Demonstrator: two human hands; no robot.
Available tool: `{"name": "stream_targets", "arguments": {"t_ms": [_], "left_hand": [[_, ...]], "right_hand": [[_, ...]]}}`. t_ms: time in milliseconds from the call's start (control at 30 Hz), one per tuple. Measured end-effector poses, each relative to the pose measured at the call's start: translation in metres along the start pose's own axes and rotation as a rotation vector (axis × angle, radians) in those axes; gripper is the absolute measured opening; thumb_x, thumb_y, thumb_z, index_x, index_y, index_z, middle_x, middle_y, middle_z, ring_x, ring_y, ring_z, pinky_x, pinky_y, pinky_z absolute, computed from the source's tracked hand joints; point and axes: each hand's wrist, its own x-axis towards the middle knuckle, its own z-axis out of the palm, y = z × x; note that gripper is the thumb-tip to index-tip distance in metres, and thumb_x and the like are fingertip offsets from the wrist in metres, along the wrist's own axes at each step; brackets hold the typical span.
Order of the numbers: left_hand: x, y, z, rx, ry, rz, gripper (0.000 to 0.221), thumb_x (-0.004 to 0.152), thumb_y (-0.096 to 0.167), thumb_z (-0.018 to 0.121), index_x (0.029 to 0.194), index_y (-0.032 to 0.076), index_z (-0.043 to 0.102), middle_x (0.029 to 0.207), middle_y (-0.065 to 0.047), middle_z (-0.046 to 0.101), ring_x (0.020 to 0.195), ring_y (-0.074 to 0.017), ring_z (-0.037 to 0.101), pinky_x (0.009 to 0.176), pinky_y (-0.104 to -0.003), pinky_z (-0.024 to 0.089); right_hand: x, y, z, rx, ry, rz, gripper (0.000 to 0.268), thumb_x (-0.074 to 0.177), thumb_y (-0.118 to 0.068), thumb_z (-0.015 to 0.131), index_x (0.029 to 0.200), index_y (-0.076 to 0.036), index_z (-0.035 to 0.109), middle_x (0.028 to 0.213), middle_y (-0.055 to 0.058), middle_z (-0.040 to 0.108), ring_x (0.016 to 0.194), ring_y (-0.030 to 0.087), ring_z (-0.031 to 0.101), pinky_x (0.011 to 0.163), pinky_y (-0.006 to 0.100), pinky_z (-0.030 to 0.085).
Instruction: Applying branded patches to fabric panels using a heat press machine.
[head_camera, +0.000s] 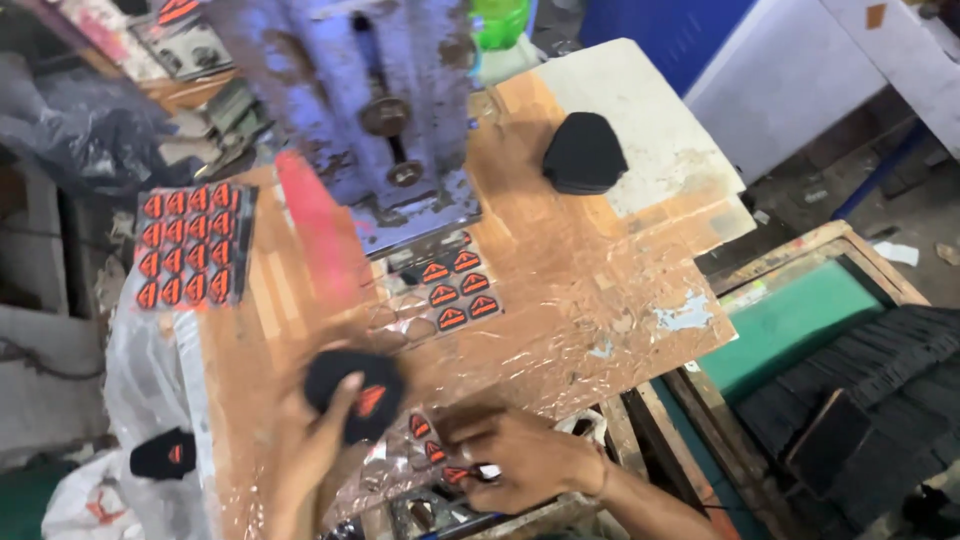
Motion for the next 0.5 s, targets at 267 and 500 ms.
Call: {"name": "stream_targets", "arguments": {"t_ms": [267,500], "left_hand": [[0.016,-0.245,-0.29,0.229,0.345,0.268,0.052,0.093,0.021,0.082,0.131,-0.003,0.057,0.114,-0.013,0.067,0.106,-0.0214,0.064,0.1,-0.031,0.052],[0.045,-0.302,-0.285,0.481,0.433,0.359,0.062,0.094,0.019,0.079,0.142,-0.006,0.049,0.125,-0.021,0.061,0.118,-0.0309,0.06,0.106,-0.037,0.048]], "right_hand": [[-0.122,0.068,-0.082,0.088,0.467,0.666,0.012,0.082,-0.006,0.071,0.092,-0.002,0.075,0.076,0.006,0.071,0.067,0.014,0.065,0.058,0.032,0.053],[-0.099,0.068,-0.108,-0.002,0.675,0.862,0.057,0.084,-0.011,0.074,0.138,-0.006,0.059,0.055,0.004,0.051,0.044,0.007,0.048,0.043,0.026,0.037]]}}
